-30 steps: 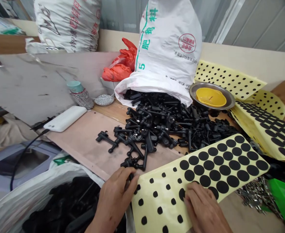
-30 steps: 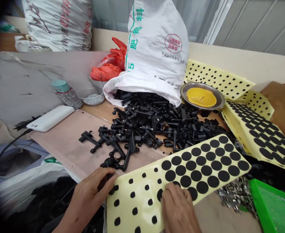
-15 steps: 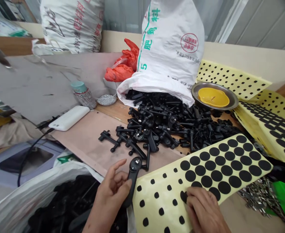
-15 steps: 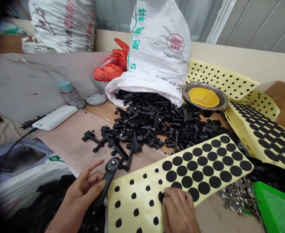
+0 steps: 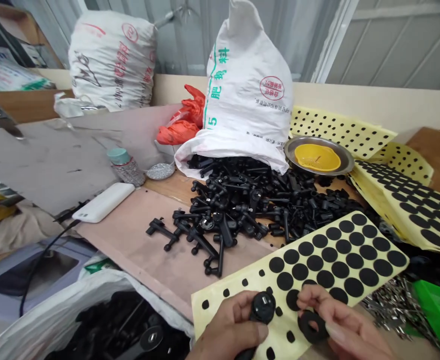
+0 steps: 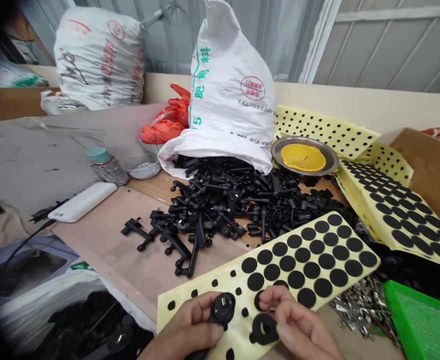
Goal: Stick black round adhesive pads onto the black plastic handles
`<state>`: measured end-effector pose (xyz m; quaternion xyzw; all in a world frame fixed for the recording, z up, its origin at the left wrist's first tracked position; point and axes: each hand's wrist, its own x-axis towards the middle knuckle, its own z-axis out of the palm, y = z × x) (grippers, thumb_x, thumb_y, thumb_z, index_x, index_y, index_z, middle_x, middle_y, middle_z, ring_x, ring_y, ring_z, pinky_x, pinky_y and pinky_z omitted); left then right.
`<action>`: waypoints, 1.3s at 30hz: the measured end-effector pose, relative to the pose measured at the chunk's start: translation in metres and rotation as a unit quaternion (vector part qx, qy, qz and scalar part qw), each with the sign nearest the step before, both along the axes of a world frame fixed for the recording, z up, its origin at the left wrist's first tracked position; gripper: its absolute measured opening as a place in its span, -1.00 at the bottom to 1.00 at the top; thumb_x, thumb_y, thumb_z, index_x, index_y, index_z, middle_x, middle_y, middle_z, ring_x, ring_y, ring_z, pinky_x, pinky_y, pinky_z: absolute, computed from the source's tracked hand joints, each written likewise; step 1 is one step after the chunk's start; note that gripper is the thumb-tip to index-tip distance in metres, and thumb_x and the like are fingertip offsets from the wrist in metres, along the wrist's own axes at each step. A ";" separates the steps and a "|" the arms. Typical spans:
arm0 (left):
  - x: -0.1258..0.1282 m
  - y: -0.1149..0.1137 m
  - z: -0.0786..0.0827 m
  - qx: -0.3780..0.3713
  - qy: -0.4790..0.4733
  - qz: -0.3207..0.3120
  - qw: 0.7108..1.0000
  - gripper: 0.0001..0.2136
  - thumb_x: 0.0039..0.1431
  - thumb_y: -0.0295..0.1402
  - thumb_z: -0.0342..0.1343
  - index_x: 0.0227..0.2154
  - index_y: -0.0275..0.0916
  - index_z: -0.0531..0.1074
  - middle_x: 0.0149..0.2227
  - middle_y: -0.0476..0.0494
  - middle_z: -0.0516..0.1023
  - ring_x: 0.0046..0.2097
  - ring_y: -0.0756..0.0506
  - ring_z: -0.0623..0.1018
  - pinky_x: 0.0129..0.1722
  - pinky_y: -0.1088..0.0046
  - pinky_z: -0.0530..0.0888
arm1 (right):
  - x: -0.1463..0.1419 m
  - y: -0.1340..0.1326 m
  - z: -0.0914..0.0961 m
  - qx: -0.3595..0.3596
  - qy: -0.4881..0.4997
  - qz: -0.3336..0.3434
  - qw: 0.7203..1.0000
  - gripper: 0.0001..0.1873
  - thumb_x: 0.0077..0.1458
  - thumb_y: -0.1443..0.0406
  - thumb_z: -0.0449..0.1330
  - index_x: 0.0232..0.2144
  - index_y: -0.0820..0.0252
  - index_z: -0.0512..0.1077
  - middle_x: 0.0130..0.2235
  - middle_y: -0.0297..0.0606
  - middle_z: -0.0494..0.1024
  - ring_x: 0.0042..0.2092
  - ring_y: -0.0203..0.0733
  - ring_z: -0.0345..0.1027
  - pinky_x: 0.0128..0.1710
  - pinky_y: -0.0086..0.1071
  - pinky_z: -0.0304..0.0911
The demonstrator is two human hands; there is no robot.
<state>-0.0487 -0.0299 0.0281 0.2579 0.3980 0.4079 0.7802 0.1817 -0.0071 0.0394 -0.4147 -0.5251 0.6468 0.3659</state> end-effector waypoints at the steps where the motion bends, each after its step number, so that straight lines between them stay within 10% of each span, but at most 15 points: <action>1: 0.004 0.002 0.001 0.004 0.016 -0.012 1.000 -0.65 -0.26 -0.45 0.22 -0.29 -0.35 0.41 -0.51 -0.01 0.47 -0.61 0.13 0.32 -0.61 0.65 0.27 | -0.002 0.000 0.001 -0.014 0.017 0.003 1.000 -0.80 0.00 0.13 0.19 -0.52 0.11 0.41 -0.08 -0.09 0.46 0.01 0.08 0.32 -0.02 -0.10 0.24; 24: 0.020 0.010 0.029 0.063 0.105 -0.073 0.990 -0.60 -0.26 -0.48 -0.02 -0.26 -0.29 0.51 -0.47 -0.02 0.49 -0.60 0.10 0.35 -0.63 0.64 0.33 | -0.031 0.002 0.006 -0.055 0.068 0.034 0.996 -0.74 0.00 0.11 0.18 -0.55 0.15 0.34 -0.19 -0.24 0.31 -0.25 -0.15 0.33 -0.21 -0.32 0.26; 39: 0.014 0.008 0.014 0.063 0.098 -0.079 0.990 -0.58 -0.15 -0.42 -0.01 -0.14 -0.27 0.48 -0.45 -0.03 0.52 -0.62 0.09 0.40 -0.65 0.65 0.29 | -0.036 0.002 0.010 -0.094 0.063 0.014 0.993 -0.79 -0.04 0.19 0.25 -0.59 0.16 0.38 -0.23 -0.27 0.35 -0.29 -0.17 0.33 -0.26 -0.37 0.23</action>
